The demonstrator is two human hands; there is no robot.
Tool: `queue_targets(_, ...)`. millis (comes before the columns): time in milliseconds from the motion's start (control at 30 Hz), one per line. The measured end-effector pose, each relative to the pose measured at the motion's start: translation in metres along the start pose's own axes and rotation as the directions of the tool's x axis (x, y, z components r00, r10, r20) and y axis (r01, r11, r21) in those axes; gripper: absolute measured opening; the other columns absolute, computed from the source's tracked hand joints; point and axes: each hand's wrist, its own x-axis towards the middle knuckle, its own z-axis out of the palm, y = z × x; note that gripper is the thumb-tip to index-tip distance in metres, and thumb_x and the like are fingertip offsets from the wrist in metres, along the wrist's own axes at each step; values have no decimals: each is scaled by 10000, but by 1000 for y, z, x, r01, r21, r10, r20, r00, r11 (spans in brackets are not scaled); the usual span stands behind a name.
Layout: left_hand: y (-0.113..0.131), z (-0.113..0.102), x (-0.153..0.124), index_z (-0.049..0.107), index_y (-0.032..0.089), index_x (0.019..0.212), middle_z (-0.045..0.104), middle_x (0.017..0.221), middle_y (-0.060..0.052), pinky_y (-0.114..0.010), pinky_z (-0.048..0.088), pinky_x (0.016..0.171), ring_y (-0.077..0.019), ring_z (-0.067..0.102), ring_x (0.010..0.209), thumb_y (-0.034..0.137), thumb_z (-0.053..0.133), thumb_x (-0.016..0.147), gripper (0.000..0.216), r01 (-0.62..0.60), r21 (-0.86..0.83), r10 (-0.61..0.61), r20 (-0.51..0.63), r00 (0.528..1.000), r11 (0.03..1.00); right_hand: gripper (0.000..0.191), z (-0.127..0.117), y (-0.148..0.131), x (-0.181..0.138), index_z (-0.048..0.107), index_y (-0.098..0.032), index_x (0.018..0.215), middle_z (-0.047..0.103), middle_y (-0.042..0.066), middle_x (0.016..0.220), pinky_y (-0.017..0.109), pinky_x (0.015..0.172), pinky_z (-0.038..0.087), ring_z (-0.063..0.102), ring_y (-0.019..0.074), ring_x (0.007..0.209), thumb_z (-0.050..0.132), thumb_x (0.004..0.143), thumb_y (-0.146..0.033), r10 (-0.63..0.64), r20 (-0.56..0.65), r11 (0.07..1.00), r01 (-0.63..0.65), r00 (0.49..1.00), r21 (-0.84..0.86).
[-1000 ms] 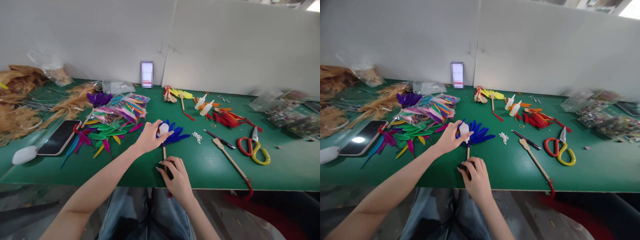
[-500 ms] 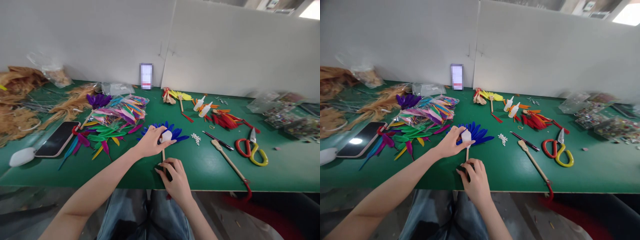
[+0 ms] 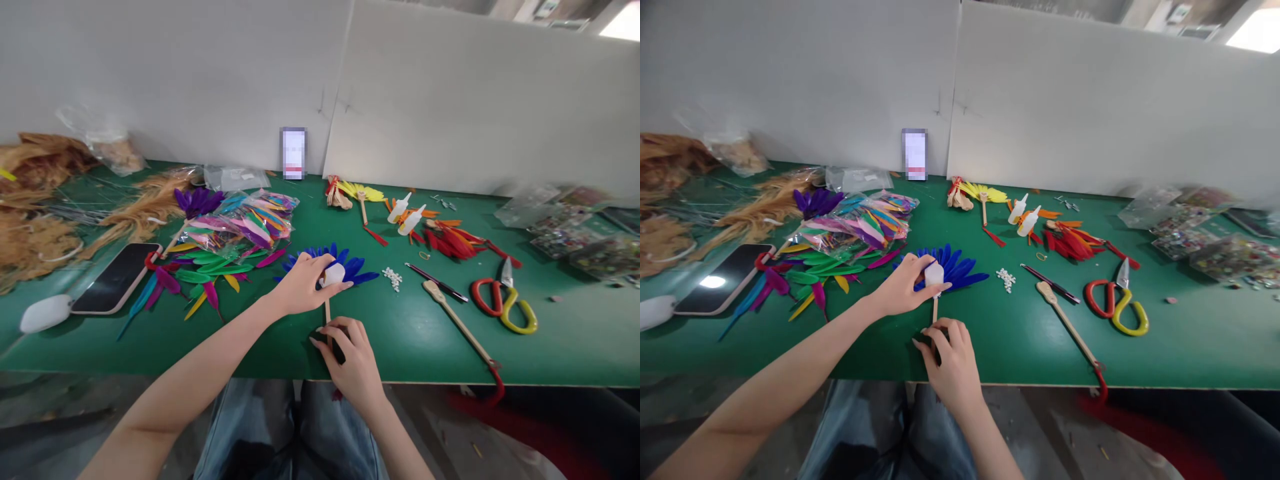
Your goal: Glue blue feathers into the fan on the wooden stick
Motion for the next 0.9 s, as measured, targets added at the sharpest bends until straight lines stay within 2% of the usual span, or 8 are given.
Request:
queue_targets(333,-1,-1,-2,502,185,944,492,592,36,-318,377,691,-179,511,638,513,533,856,340,38,34,-39,6,999,999,89,0,0,-1,623,-176,945,565,88,937,377,780,490,531,222,902,604,859,-169,3,-4,1000,-3,1000,-7)
queue_targets(533,-2,-3,-3,510,188,888,519,624,15,-315,396,654,-172,503,614,539,492,860,352,63,6,-63,-55,997,998,86,0,0,0,627,-189,941,570,88,935,375,785,501,551,227,909,593,863,-175,2,-6,1000,-2,1000,-21)
queue_targets(667,-4,1,-4,516,191,947,523,636,13,-301,405,631,-173,501,631,567,501,841,390,87,-50,-92,-114,989,995,83,0,0,0,624,-203,943,573,85,935,380,775,508,555,228,907,585,871,-191,5,-9,1000,-5,1000,-25)
queue_targets(900,0,3,-3,493,199,874,488,619,23,-308,391,673,-168,485,622,520,464,877,323,55,-25,-56,-45,997,998,92,-1,-1,0,627,-207,944,572,80,927,381,770,510,556,225,892,591,865,-178,8,-5,999,-8,1000,-31)
